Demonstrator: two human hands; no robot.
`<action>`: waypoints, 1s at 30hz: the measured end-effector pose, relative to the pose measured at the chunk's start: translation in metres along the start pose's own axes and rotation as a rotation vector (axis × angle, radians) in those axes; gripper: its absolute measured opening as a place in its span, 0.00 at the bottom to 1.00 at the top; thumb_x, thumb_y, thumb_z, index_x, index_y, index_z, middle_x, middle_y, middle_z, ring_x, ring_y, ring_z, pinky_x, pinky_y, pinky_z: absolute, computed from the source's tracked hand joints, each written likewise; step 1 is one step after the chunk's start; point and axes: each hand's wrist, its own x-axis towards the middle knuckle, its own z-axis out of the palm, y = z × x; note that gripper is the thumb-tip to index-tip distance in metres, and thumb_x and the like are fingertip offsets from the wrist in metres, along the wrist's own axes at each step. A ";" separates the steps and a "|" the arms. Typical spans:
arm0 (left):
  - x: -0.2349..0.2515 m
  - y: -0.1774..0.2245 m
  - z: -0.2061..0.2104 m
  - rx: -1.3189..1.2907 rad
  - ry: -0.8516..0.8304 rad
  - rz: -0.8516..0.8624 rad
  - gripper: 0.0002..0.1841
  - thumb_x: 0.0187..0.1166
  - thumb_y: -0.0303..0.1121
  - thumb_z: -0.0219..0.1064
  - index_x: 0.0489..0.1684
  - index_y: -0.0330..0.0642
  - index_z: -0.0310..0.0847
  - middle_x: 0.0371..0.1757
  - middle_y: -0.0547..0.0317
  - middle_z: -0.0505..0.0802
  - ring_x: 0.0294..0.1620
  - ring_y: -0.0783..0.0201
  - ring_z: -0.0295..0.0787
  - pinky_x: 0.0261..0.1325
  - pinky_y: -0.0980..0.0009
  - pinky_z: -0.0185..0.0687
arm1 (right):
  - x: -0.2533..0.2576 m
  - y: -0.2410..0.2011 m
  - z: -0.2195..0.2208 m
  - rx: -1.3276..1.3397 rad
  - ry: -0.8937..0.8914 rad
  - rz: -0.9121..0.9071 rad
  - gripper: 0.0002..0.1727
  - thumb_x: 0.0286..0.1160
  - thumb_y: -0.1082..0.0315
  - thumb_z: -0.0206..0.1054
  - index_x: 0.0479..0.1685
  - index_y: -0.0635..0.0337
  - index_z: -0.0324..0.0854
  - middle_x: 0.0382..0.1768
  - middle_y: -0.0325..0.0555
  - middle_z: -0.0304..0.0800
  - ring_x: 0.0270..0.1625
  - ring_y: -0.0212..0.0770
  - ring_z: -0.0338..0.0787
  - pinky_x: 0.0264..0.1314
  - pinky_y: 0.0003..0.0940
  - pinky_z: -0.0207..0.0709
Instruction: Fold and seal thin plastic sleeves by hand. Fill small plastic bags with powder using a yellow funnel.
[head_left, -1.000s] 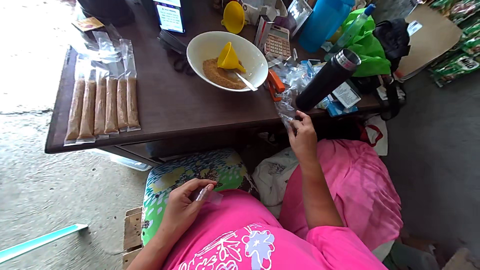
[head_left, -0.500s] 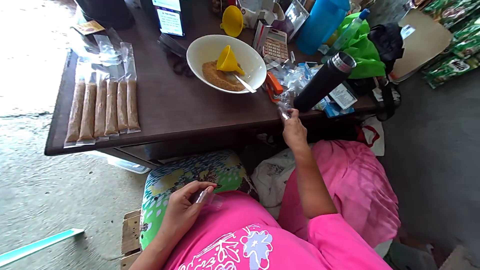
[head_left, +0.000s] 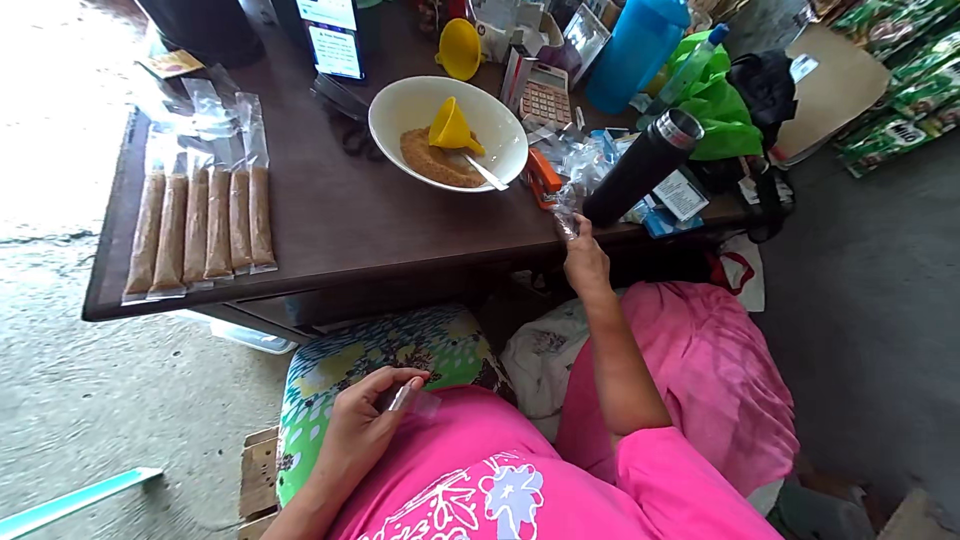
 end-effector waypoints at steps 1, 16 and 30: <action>0.000 0.000 0.000 -0.001 -0.001 0.000 0.10 0.81 0.36 0.66 0.45 0.41 0.92 0.40 0.70 0.95 0.34 0.85 0.86 0.39 0.90 0.81 | 0.001 0.002 0.000 0.006 -0.002 -0.013 0.33 0.79 0.85 0.54 0.83 0.50 0.75 0.92 0.50 0.58 0.69 0.66 0.86 0.60 0.63 0.83; -0.002 0.002 0.001 0.011 -0.017 0.001 0.11 0.81 0.37 0.66 0.45 0.41 0.92 0.39 0.70 0.95 0.33 0.87 0.85 0.39 0.90 0.80 | -0.054 0.041 -0.046 0.808 0.359 -0.169 0.24 0.73 0.82 0.53 0.66 0.62 0.85 0.86 0.49 0.67 0.63 0.37 0.86 0.51 0.31 0.83; -0.011 0.007 -0.001 -0.138 -0.004 -0.107 0.08 0.81 0.32 0.65 0.46 0.41 0.91 0.38 0.72 0.95 0.35 0.84 0.88 0.40 0.88 0.83 | -0.105 -0.037 -0.037 1.917 -0.473 -0.141 0.13 0.82 0.66 0.66 0.57 0.52 0.92 0.70 0.40 0.88 0.47 0.27 0.92 0.42 0.21 0.85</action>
